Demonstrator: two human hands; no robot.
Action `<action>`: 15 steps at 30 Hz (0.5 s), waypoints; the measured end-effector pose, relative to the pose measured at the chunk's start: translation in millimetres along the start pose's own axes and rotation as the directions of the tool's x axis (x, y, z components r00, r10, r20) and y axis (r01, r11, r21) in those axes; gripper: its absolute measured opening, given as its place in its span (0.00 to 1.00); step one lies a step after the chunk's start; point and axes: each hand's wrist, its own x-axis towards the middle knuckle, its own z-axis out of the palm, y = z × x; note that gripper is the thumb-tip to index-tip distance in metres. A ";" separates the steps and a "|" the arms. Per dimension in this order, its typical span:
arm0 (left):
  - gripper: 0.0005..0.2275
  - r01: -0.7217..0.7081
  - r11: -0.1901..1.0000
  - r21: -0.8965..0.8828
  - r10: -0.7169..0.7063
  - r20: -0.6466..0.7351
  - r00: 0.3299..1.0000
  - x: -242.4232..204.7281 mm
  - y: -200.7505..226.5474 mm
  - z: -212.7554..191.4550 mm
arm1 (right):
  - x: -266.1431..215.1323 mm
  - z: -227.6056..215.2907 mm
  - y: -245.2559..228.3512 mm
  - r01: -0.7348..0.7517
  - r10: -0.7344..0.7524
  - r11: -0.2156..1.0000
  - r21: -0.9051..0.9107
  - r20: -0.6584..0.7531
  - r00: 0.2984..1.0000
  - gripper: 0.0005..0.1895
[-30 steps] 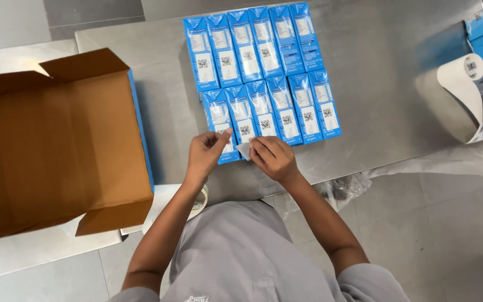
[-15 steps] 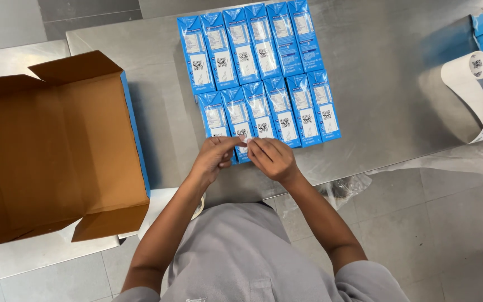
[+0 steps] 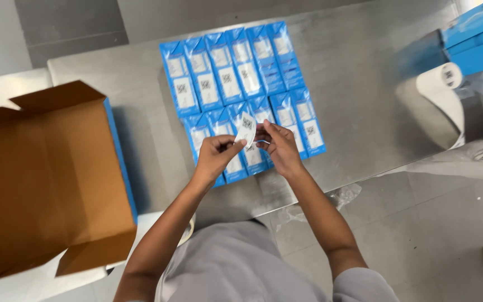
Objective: The person places blue cartons into a cardboard box and then applies labels from a roll onto the cartons arranged on a metal table. The person tears off individual labels and sticks them onto the top of each carton.
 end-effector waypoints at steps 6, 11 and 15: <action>0.10 -0.031 0.998 -0.055 0.033 0.041 0.999 33.4 -24.0 13.9 | 52.8 -29.5 -12.3 0.138 -0.142 0.983 -0.123 -0.024 0.990 0.05; 0.20 0.496 0.745 -0.445 -0.396 0.303 0.867 96.5 -22.8 59.5 | 121.8 -55.2 -50.8 0.409 -0.490 0.689 -0.598 0.033 0.871 0.07; 0.28 0.555 0.518 -0.651 -0.410 0.381 0.829 159.0 -63.6 94.2 | 173.1 -69.5 -63.8 0.465 -0.602 0.413 -0.783 0.148 0.784 0.08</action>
